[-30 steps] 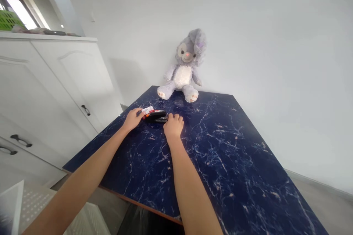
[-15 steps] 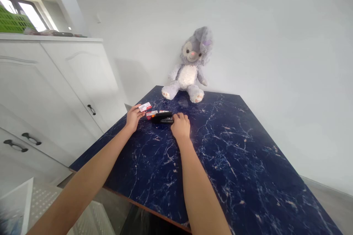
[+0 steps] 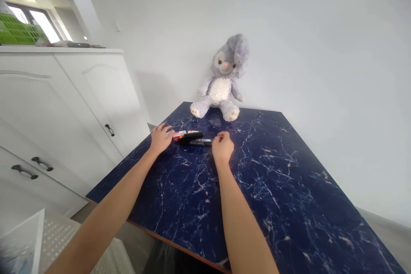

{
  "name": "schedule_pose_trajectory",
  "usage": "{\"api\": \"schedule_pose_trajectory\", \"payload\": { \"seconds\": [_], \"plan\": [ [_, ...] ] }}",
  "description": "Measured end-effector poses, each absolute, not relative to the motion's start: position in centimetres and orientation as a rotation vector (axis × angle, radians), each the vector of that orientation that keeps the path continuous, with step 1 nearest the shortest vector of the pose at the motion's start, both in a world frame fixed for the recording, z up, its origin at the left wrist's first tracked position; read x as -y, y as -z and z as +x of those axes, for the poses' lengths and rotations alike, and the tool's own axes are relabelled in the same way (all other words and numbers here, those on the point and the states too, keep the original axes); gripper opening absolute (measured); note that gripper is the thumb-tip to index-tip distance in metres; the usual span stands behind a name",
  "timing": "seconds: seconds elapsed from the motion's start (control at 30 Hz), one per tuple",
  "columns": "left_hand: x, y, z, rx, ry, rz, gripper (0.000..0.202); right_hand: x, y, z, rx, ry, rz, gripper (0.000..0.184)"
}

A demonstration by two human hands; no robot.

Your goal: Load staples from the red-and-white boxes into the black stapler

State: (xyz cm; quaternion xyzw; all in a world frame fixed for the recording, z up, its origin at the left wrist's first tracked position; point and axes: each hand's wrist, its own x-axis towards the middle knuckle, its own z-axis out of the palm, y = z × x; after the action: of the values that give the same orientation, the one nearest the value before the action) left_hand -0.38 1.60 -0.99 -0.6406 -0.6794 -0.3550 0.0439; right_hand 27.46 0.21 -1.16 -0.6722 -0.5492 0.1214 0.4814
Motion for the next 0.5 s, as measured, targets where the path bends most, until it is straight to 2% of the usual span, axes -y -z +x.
{"api": "schedule_pose_trajectory", "payload": {
  "seconds": [0.1,0.17,0.33,0.5],
  "plan": [
    [-1.5,1.1,0.2,2.013,1.026,-2.160,0.032,-0.7,1.6,28.1,1.225,-0.397,-1.543,0.035],
    [-1.4,1.0,0.2,2.005,1.177,-2.189,0.029,-0.9,1.8,28.3,1.222,-0.404,-1.536,0.033],
    [-1.3,0.1,0.4,2.009,1.987,-2.027,0.024,-1.0,1.7,28.2,1.110,-0.411,-1.482,0.029],
    [-1.4,-0.5,1.4,1.983,2.750,-1.768,0.045,-0.5,1.3,27.3,1.072,-0.442,-1.297,0.027]
  ]
}}
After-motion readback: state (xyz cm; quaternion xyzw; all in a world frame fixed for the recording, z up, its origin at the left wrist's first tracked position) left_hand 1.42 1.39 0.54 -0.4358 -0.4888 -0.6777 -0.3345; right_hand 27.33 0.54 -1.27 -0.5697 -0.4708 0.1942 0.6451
